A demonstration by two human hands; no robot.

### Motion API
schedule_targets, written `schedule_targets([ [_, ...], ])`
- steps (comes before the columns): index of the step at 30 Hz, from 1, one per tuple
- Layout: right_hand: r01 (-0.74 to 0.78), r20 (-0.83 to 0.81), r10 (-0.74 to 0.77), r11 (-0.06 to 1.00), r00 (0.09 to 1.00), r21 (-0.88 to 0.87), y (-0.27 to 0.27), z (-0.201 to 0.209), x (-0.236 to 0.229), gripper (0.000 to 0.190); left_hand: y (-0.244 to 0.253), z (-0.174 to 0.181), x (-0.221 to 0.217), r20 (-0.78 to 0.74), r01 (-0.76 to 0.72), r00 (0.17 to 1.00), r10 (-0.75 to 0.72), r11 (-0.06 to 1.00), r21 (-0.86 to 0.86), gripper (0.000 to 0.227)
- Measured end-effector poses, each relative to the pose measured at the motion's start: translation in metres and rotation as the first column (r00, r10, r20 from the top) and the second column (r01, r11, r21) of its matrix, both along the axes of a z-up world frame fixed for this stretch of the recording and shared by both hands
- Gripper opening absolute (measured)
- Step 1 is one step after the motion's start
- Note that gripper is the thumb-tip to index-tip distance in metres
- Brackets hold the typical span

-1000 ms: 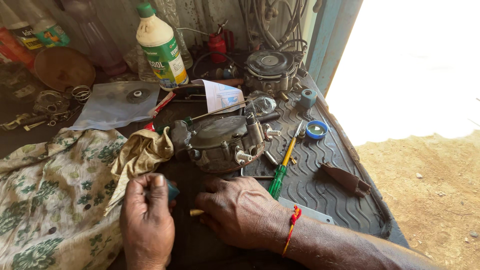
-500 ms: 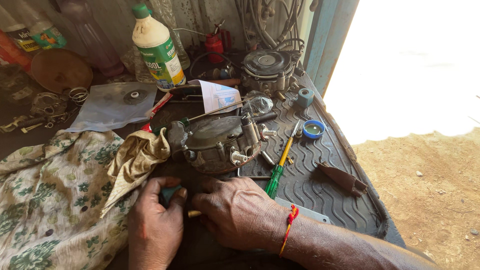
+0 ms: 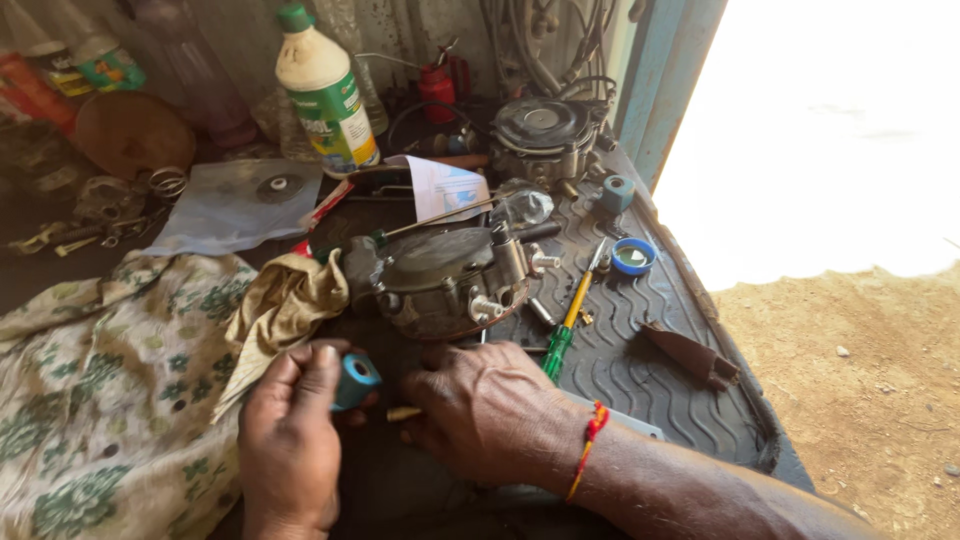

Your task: The person handles components of a mechanical device by hand and using a screwdriver, including inserting a cylindrical part into a blue plastic housing and using a screwdriver to manipulate internal parts.

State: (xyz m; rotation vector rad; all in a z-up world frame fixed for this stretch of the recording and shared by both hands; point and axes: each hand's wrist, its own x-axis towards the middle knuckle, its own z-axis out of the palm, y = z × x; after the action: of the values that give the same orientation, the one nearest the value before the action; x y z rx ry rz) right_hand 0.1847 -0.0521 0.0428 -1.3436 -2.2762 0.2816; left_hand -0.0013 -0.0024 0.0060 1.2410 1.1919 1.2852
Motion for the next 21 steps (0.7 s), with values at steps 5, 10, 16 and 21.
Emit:
schedule_targets([
  [5, -0.022, -0.019, 0.024, 0.998, 1.000, 0.064, -0.003, 0.006, -0.009, 0.020, 0.001, 0.002, -0.012, 0.434, 0.175, 0.895, -0.106, 0.977, -0.122, 0.027],
  [10, 0.003, -0.111, 0.019, 0.982, 0.994, 0.191, -0.004, 0.010, -0.008, 0.019, -0.002, 0.002, -0.010, 0.535, 0.249, 0.820, -0.204, 0.968, -0.012, 0.027],
  [16, -0.016, -0.157, 0.063, 0.958, 0.986, 0.285, -0.003, 0.010, -0.008, 0.018, -0.007, 0.011, -0.010, 0.555, 0.308, 0.780, -0.291, 0.949, 0.065, 0.027],
  [21, 0.014, -0.140, 0.025, 0.962, 0.990, 0.272, -0.005, 0.021, -0.012, 0.017, -0.006, 0.007, -0.013, 0.548, 0.286, 0.792, -0.270, 0.957, 0.059, 0.027],
])
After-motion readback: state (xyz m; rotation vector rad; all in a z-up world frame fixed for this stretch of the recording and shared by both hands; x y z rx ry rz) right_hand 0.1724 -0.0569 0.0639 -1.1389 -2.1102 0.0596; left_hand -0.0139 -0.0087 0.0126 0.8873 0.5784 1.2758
